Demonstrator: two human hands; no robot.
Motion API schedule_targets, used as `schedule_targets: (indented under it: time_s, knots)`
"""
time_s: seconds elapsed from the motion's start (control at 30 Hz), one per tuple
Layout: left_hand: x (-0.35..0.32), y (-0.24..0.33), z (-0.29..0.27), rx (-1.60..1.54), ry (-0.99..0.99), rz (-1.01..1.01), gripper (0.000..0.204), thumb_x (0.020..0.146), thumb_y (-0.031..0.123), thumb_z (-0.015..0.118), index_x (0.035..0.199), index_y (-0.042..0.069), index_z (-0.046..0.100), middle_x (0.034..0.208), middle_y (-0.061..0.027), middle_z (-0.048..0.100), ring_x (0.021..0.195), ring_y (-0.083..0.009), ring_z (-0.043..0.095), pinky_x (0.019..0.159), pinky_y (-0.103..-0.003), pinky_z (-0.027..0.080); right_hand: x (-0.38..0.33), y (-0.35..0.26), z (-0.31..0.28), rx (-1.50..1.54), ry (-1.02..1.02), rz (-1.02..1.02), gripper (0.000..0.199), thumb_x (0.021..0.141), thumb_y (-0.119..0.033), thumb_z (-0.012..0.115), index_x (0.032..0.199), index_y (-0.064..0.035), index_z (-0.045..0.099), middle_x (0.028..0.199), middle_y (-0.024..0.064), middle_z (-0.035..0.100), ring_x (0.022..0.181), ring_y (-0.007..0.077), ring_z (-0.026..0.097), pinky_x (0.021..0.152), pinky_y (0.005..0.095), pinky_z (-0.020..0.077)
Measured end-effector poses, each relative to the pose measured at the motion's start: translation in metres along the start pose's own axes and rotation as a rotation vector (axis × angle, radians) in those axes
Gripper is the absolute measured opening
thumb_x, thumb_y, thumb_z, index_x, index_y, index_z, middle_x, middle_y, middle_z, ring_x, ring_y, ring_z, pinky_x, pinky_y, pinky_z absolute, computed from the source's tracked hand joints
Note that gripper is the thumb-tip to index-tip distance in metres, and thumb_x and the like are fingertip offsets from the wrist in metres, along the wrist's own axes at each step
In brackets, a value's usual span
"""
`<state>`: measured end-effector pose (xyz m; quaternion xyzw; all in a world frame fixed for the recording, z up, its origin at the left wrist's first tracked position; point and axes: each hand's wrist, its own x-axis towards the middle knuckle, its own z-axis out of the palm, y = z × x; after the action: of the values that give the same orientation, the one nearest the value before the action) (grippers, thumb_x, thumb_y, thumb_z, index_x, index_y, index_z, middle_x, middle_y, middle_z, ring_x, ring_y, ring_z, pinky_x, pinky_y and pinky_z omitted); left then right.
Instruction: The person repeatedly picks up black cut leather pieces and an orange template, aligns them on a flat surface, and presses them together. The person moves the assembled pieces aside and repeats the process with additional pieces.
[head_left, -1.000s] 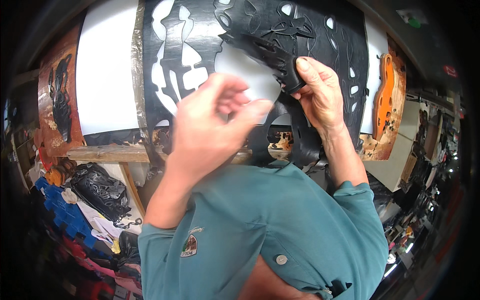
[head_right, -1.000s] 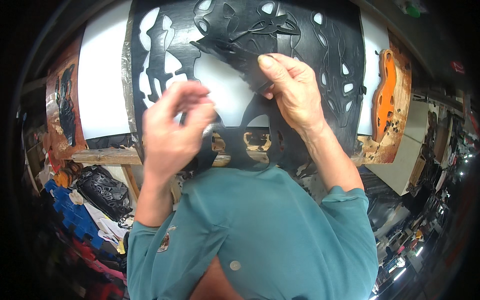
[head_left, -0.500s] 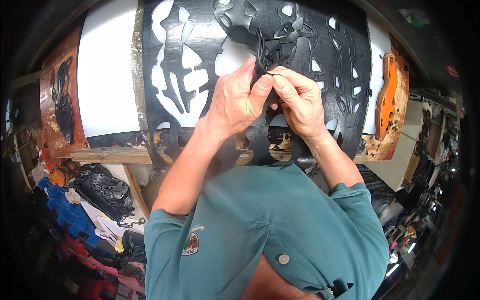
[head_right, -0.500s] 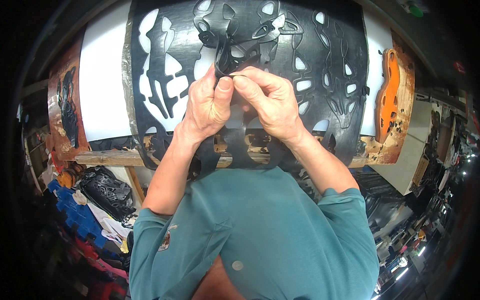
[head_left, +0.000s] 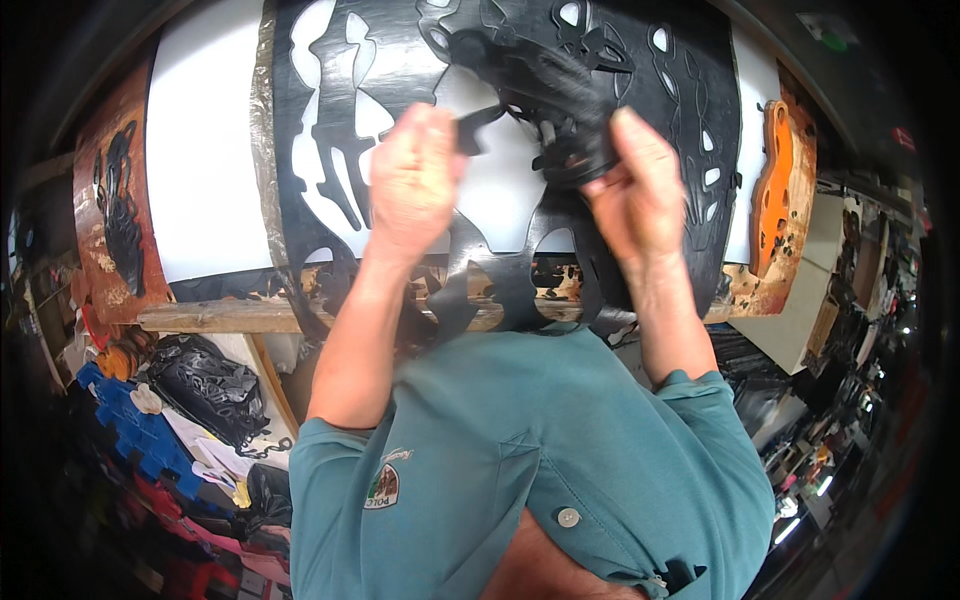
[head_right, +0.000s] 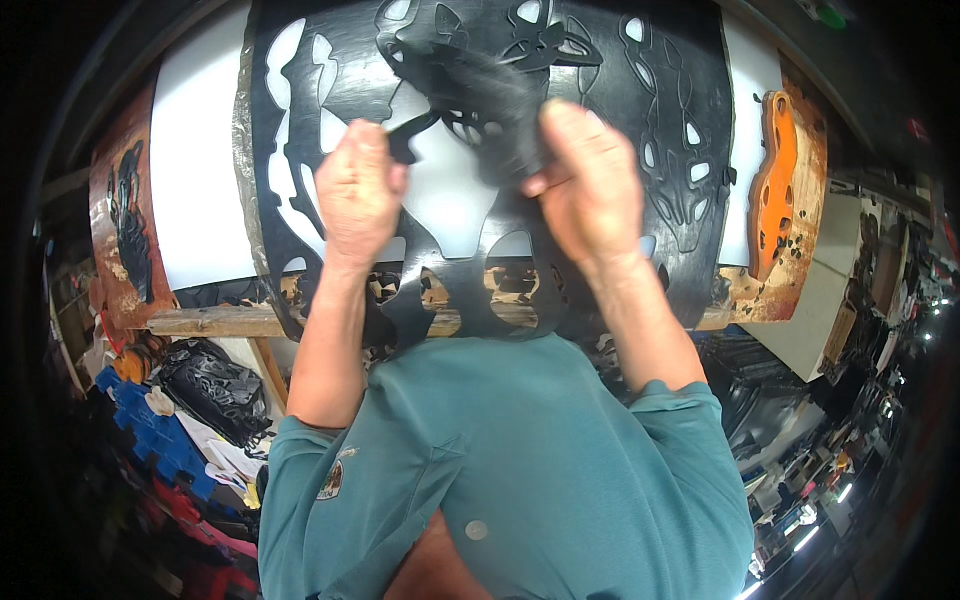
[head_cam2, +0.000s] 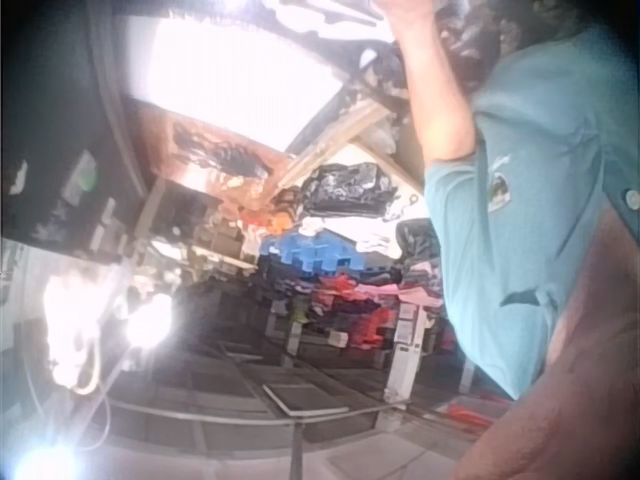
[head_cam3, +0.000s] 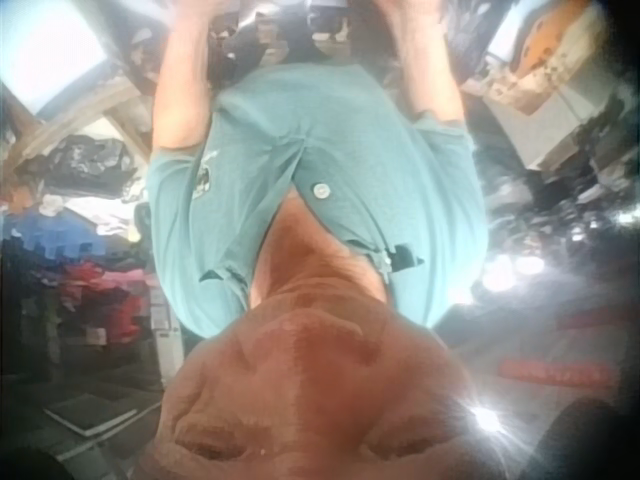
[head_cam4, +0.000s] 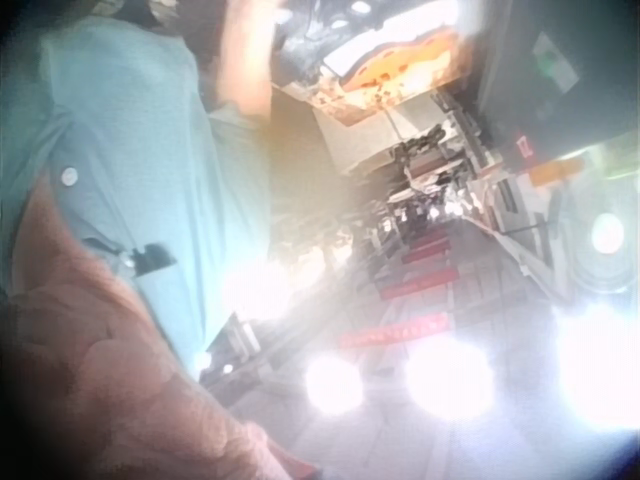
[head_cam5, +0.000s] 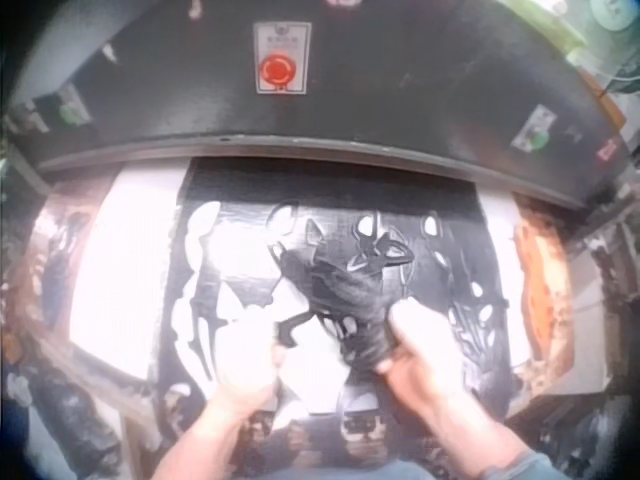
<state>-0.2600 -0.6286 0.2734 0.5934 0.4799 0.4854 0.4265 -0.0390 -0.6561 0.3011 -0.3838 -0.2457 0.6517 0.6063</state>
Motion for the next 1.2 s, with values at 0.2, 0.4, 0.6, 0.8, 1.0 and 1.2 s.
schedule_targets:
  time_s: [0.2,0.4,0.6,0.8,1.0,1.2]
  knots:
    - [0.001,-0.012,-0.025,-0.195,0.242,-0.244,0.038,0.116,0.026,0.052,0.082,0.009,0.051,0.066,0.0047,0.044,0.056,-0.0041,0.045,0.049,-0.023,0.040,0.020,-0.059,-0.081,-0.076,0.108,-0.196,0.018,0.108,-0.017,0.063,0.111,-0.0009,0.072,0.100,0.0080,0.076,0.077,0.0121,0.068,0.060,0.0234,0.0517]
    - [0.004,-0.023,-0.060,-0.410,0.318,-0.197,0.041,0.116,0.038,0.049,0.087,0.008,0.048,0.072,-0.0020,0.046,0.061,-0.0131,0.046,0.054,-0.027,0.039,0.029,-0.194,-0.157,-0.053,0.365,-0.549,0.020,0.108,-0.015,0.064,0.119,0.0004,0.066,0.110,0.0146,0.073,0.087,0.0202,0.066,0.073,0.0331,0.0517]
    - [-0.008,0.004,-0.055,-0.316,0.232,-0.364,0.052,0.117,0.042,0.045,0.133,-0.005,0.058,0.109,-0.0151,0.070,0.086,-0.0213,0.071,0.078,-0.032,0.058,-0.010,-0.167,-0.138,-1.212,0.572,-0.890,0.021,0.107,-0.018,0.069,0.115,-0.0014,0.077,0.101,0.0076,0.078,0.085,0.0106,0.068,0.072,0.0241,0.0541]
    - [-0.057,0.056,-0.016,-0.326,-0.266,-0.666,0.042,0.110,0.019,0.060,0.142,-0.008,0.057,0.142,-0.0196,0.063,0.122,-0.0278,0.069,0.105,-0.035,0.057,-0.054,-0.051,-0.092,-1.632,-0.340,-0.659,0.022,0.087,0.001,0.080,0.108,0.0001,0.073,0.099,0.0134,0.075,0.089,0.0271,0.075,0.078,0.0359,0.0640]
    - [-0.032,0.048,-0.006,-0.350,-0.566,-0.755,0.026,0.107,0.021,0.067,0.118,-0.003,0.072,0.119,-0.0081,0.070,0.107,-0.0132,0.067,0.098,-0.029,0.053,-0.074,-0.029,-0.097,-1.654,-0.353,-0.669,0.041,0.078,-0.008,0.087,0.115,-0.0016,0.071,0.107,0.0113,0.067,0.091,0.0301,0.064,0.077,0.0394,0.0565]
    - [-0.007,0.047,0.013,-0.196,-0.777,-0.740,0.034,0.108,0.034,0.066,0.113,0.002,0.075,0.096,-0.0006,0.072,0.086,-0.0063,0.060,0.080,-0.024,0.050,-0.078,-0.030,-0.100,-1.697,-0.404,-0.572,0.066,0.078,-0.031,0.090,0.132,-0.0024,0.065,0.120,0.0130,0.060,0.102,0.0311,0.057,0.087,0.0421,0.0542]
